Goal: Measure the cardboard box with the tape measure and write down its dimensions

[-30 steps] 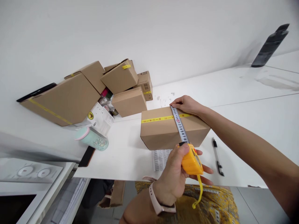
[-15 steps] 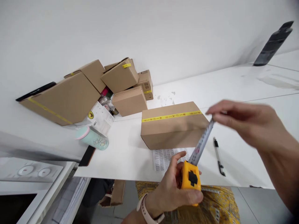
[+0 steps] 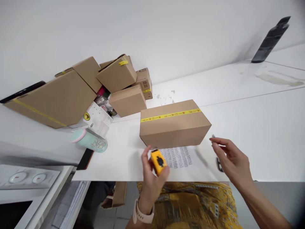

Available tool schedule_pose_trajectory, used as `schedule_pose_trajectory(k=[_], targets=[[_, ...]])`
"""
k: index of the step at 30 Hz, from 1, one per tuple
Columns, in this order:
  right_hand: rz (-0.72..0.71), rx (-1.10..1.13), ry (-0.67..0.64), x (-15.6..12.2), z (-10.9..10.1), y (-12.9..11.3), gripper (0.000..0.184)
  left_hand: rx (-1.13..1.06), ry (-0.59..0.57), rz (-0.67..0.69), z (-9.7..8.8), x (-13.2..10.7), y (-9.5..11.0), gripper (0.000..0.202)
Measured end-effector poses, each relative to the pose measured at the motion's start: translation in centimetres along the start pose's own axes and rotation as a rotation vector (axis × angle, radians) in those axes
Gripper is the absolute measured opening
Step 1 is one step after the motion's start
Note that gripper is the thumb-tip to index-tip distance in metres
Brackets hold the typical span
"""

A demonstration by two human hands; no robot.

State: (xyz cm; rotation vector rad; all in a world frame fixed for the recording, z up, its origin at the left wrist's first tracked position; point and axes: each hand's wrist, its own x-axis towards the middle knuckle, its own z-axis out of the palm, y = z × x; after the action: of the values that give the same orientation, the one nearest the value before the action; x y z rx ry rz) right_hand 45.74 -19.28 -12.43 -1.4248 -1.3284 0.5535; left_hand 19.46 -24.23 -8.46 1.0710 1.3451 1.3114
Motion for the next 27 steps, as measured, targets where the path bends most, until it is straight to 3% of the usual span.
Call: schedule_pose_trajectory(k=[3,7,9,11,14,17,20,24,27], targets=[[0.168,0.044,-0.062,1.5,0.7,2.7,0.053,-0.090,0.209,0.054,-2.3,2.2,-1.4,0.094],[0.072,0.146,-0.292,3.7,1.9,2.7,0.063,-0.213,0.123,-0.082,-4.3,5.4,-0.4,0.095],[0.007,0.112,-0.302,5.1,2.3,1.3,0.066,-0.210,0.080,-0.077,-4.7,6.8,1.5,0.095],[-0.020,0.012,-0.232,7.0,2.6,-0.5,0.069,-0.181,0.056,-0.028,-4.7,8.3,3.8,0.094],[0.013,-0.134,-0.166,10.5,3.1,-2.7,0.063,-0.124,-0.007,0.017,-4.5,10.9,6.6,0.082],[0.058,-0.188,-0.200,13.8,3.9,-3.6,0.056,-0.031,-0.062,0.006,-4.2,13.5,8.1,0.067],[0.157,-0.143,-0.263,16.0,4.7,-3.4,0.051,0.119,-0.008,0.038,-3.6,15.8,8.9,0.065],[0.235,-0.035,-0.311,16.9,5.0,-2.8,0.051,0.496,0.054,0.327,-1.4,18.2,9.8,0.075],[0.227,0.006,-0.213,15.8,4.1,-1.6,0.050,0.919,0.027,0.458,1.1,19.3,10.1,0.077]])
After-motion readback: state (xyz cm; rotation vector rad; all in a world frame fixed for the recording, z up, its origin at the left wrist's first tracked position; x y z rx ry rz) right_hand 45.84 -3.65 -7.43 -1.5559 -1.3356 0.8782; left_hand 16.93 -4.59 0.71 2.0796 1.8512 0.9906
